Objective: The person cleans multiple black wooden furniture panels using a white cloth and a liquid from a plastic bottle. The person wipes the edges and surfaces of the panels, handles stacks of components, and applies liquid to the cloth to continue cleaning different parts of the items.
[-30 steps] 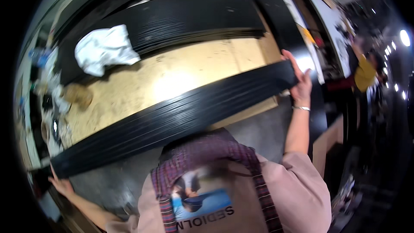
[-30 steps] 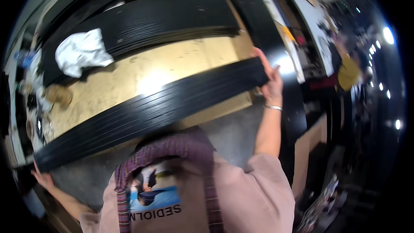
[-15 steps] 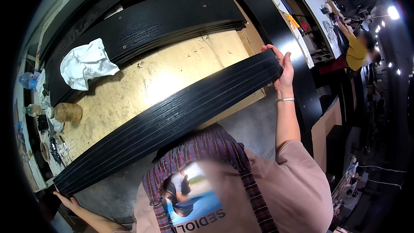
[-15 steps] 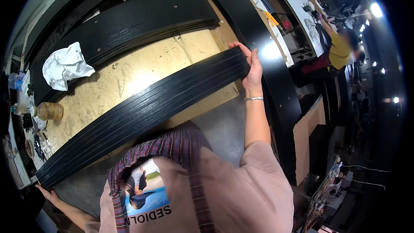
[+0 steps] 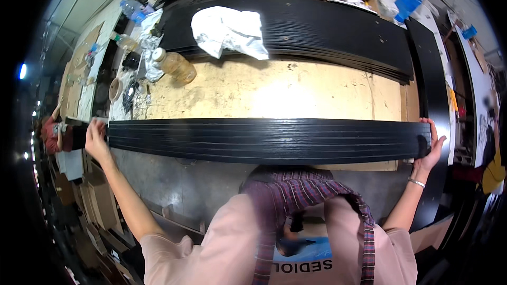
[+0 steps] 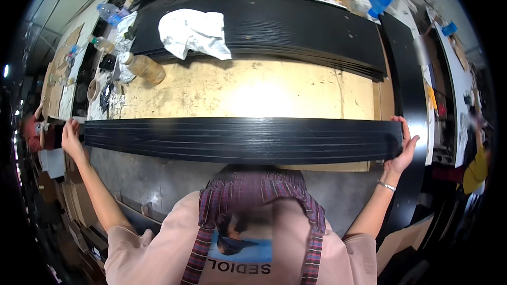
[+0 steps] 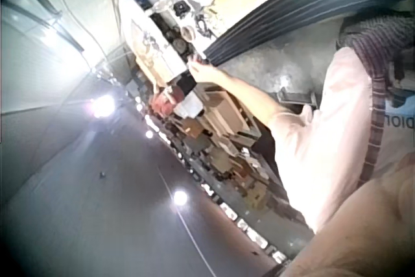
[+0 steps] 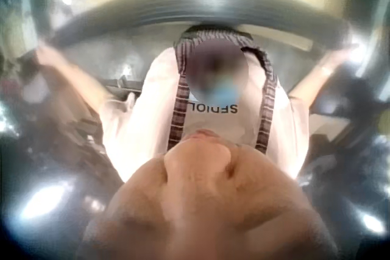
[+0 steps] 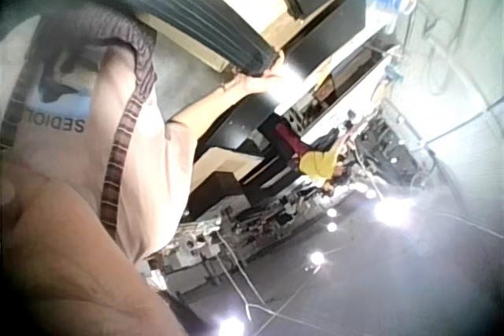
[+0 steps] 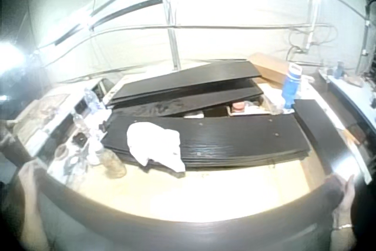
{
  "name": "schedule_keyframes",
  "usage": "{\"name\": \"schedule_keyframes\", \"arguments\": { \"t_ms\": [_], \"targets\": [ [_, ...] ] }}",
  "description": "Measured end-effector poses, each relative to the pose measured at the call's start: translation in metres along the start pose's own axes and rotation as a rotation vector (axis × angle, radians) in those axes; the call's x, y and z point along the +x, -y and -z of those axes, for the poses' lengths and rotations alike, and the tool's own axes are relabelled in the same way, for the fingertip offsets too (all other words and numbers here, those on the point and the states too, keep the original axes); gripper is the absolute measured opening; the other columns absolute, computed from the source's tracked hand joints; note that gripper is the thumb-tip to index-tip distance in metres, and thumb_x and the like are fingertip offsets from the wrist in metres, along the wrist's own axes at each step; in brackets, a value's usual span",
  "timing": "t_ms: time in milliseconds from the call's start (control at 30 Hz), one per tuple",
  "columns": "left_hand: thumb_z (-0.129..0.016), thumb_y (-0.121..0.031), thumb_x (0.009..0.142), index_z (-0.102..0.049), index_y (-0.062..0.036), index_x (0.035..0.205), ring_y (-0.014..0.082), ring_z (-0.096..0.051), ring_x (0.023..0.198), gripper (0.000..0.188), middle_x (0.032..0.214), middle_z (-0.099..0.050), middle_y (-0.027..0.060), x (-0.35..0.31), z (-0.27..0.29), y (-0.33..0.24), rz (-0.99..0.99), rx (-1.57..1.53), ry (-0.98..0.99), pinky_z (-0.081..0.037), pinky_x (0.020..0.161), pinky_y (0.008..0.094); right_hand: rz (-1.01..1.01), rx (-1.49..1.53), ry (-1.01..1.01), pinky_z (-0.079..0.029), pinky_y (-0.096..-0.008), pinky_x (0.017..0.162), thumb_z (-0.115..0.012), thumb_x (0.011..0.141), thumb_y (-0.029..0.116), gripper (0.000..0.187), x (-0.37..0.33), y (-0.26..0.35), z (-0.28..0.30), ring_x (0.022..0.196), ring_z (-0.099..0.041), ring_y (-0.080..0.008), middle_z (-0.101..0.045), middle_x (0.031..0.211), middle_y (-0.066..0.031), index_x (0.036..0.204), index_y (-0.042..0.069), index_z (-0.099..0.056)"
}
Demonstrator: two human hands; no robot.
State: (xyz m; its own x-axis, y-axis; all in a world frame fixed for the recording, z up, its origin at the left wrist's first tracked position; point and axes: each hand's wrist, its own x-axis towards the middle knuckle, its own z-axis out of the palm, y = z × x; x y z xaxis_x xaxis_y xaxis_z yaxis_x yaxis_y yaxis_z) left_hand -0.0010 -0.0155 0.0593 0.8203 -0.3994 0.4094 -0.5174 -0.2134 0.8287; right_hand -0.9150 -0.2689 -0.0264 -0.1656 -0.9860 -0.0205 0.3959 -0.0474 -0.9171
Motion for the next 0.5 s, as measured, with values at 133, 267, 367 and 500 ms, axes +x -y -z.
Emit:
{"name": "schedule_keyframes", "arguments": {
  "t_ms": [133, 267, 367, 500],
  "targets": [
    [-0.058, -0.024, 0.102, -0.069, 0.0006, 0.118, 0.0137, -0.067, 0.09, 0.031, 0.096, -0.071, 0.0071, -0.045, -0.11, -0.121, 0.004, 0.08, 0.52, -0.052, 0.084, 0.0272, -0.008, -0.008, 0.022, -0.033, -0.043, 0.118, -0.022, 0.106, 0.058, 0.078, -0.001, 0.003, 0.001, 0.133, -0.05, -0.0312, -0.056, 0.137, -0.0221, 0.139, -0.007, -0.047],
    [-0.064, -0.019, 0.097, -0.07, 0.0046, 0.11, 0.0113, -0.066, 0.079, 0.027, 0.087, -0.071, 0.0045, -0.044, -0.211, -0.148, -0.136, 0.074, 0.923, -0.051, 0.073, 0.0254, -0.006, 0.004, 0.024, -0.032, -0.0429, 0.118, -0.022, 0.106, 0.058, 0.078, 0.002, 0.001, 0.001, 0.134, -0.049, -0.0313, -0.055, 0.137, -0.0224, 0.14, -0.007, -0.048],
    [-0.065, -0.017, 0.091, -0.071, 0.0019, 0.104, 0.0201, -0.071, 0.077, 0.023, 0.087, -0.074, 0.0133, -0.034, -0.288, -0.161, -0.458, 0.508, 0.885, -0.054, 0.073, 0.0309, 0.005, -0.009, 0.023, -0.033, -0.0421, 0.118, -0.023, 0.105, 0.059, 0.079, 0.0, 0.002, 0.003, 0.134, -0.049, -0.0309, -0.056, 0.137, -0.0222, 0.14, -0.007, -0.048],
    [-0.065, -0.027, 0.089, -0.07, -0.0085, 0.119, 0.0356, -0.068, 0.103, 0.035, 0.11, -0.073, 0.0157, -0.009, -0.366, -0.157, -0.487, 0.777, 0.789, -0.053, 0.09, 0.0433, 0.025, -0.05, 0.014, -0.033, -0.04, 0.117, -0.026, 0.105, 0.058, 0.078, -0.005, 0.006, -0.001, 0.133, -0.05, -0.0303, -0.057, 0.135, -0.0215, 0.14, -0.008, -0.048]
  ]
}}
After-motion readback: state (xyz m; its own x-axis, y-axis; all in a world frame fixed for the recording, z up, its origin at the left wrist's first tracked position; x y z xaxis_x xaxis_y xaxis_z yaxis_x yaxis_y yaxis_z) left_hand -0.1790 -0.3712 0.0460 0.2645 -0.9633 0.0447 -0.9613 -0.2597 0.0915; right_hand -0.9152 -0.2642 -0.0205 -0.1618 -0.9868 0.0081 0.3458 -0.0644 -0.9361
